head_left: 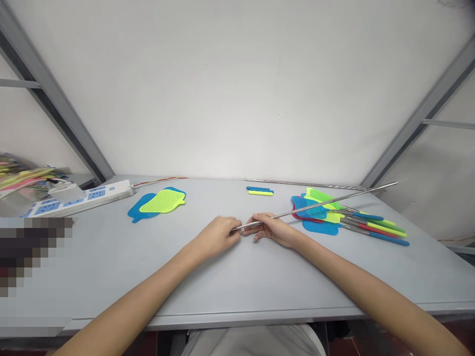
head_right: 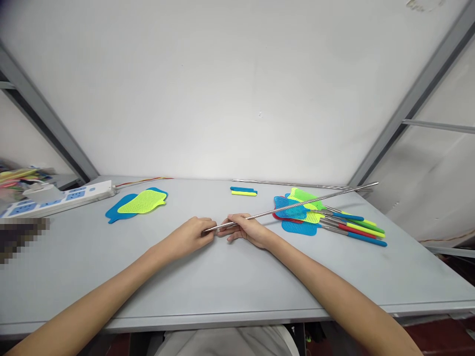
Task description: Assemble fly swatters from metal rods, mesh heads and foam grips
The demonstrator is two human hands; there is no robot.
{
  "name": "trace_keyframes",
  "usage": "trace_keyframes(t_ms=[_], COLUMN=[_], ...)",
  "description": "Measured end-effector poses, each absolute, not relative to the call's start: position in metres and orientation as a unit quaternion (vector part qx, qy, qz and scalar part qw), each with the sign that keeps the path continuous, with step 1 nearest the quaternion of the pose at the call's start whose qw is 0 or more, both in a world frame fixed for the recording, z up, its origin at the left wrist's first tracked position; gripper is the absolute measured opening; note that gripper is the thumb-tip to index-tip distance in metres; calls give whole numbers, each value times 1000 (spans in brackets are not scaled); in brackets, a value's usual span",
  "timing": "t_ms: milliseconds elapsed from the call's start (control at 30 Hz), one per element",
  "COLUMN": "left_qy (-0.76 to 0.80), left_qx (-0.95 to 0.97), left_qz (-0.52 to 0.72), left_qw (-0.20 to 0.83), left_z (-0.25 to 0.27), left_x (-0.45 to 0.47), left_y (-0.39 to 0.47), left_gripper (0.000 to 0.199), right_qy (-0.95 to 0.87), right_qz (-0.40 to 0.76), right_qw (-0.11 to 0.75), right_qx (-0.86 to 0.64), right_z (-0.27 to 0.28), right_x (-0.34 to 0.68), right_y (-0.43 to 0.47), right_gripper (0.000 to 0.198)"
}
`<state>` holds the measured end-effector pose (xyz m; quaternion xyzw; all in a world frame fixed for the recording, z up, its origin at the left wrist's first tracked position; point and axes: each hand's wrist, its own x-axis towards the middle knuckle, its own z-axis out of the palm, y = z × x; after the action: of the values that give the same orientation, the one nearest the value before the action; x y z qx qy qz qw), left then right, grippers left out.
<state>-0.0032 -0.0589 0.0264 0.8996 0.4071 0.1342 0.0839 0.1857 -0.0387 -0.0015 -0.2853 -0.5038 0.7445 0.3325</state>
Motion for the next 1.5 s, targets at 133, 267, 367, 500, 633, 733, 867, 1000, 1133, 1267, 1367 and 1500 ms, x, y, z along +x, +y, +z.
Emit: trace_keyframes(t_ms=[133,267,367,500,633,733,867,1000,1133,1267,1367,1500], left_qy=[425,439,442,439,437,452,471,474,481,484,471,450], left_qx=[897,894,893,891,889,882,876,877,874,872,878,890], left_qz=[117,92,83,113,134,127,98,82,72,61,65,71], left_qw=[41,-6,-28,-26,-21,-34,-39,-8,-10,-36,-44,-20], left_z=[26,26,26,27,31,35,37,38,36,33,30,27], left_x=[-7,-9,-8,-5,-5,-6,-5,-3,-2,0,1,3], left_y=[-56,-54,-54,-58,-60,-58,-58,-63,-67,-69,-70,-73], left_gripper=[18,17,18,20,25,25,23,22,21,21,18,17], right_qy=[-504,-501,-502,-500,-491,-483,-485,-531,-558,-543,-572,-600], right_qz=[738,732,728,724,728,733,737,718,706,731,720,709], right_qw=[340,350,354,360,359,358,353,330,315,312,300,275], right_qx=[-292,-300,-303,-309,-315,-317,-314,-306,-301,-272,-253,-249], right_z=[-3,-4,-6,-7,-7,-7,-5,-1,2,1,1,0], right_x=[186,185,185,184,185,185,187,188,188,189,189,187], right_y=[-38,-38,-36,-34,-34,-33,-34,-39,-46,-49,-53,-56], right_gripper=[28,29,30,33,37,38,39,43,44,40,41,42])
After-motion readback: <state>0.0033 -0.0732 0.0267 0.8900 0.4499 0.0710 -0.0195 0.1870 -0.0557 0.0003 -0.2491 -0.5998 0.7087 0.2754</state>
